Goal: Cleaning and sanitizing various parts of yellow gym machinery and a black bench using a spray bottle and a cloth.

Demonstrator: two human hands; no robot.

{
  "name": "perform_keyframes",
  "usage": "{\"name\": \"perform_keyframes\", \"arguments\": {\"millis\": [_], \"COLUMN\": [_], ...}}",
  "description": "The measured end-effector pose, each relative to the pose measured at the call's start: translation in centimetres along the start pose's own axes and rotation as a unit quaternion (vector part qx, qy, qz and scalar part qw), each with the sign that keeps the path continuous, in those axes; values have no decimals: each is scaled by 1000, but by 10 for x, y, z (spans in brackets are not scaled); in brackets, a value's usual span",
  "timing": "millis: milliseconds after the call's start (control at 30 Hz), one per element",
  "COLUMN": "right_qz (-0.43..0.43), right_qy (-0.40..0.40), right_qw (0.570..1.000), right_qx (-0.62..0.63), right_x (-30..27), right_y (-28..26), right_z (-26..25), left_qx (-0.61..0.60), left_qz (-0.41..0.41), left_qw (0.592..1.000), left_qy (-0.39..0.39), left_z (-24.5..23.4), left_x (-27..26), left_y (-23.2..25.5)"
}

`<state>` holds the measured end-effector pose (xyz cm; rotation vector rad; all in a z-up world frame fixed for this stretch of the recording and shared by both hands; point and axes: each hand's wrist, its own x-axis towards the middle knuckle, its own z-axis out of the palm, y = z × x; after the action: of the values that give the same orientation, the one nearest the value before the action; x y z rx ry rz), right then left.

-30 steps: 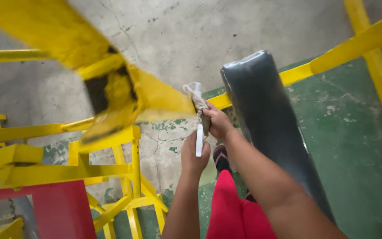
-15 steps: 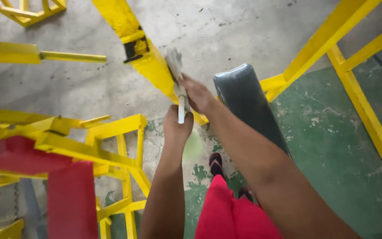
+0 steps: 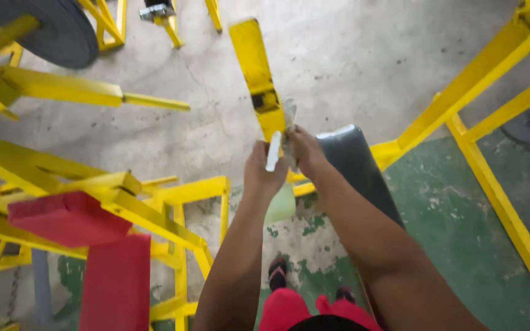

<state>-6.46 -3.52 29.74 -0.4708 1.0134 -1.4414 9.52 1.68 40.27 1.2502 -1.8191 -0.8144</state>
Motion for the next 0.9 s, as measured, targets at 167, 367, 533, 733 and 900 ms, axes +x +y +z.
{"name": "perform_keyframes", "arguments": {"millis": [167,367,533,733,900], "right_qz": [-64,-335,-556,-517,-360], "right_qy": [26,51,12,12,-42], "right_qw": [998,914,614,461,479], "right_qx": [-1,-225,-560,-721,-800], "right_x": [-36,-68,-60,-50,-42], "right_y": [-74,-163,-205,-175,-184], "right_z": [23,73,140,122,96], "left_qx": [-49,-32,-78,-104,-92], "left_qz": [32,96,83,110,88], "left_qw": [997,992,987,981,983], "left_qy": [-57,-78,-117,-119,-128], "left_z": [-39,-88,-126,-153,-153], "left_x": [24,42,73,92,99], "left_y": [6,6,21,31,31]}}
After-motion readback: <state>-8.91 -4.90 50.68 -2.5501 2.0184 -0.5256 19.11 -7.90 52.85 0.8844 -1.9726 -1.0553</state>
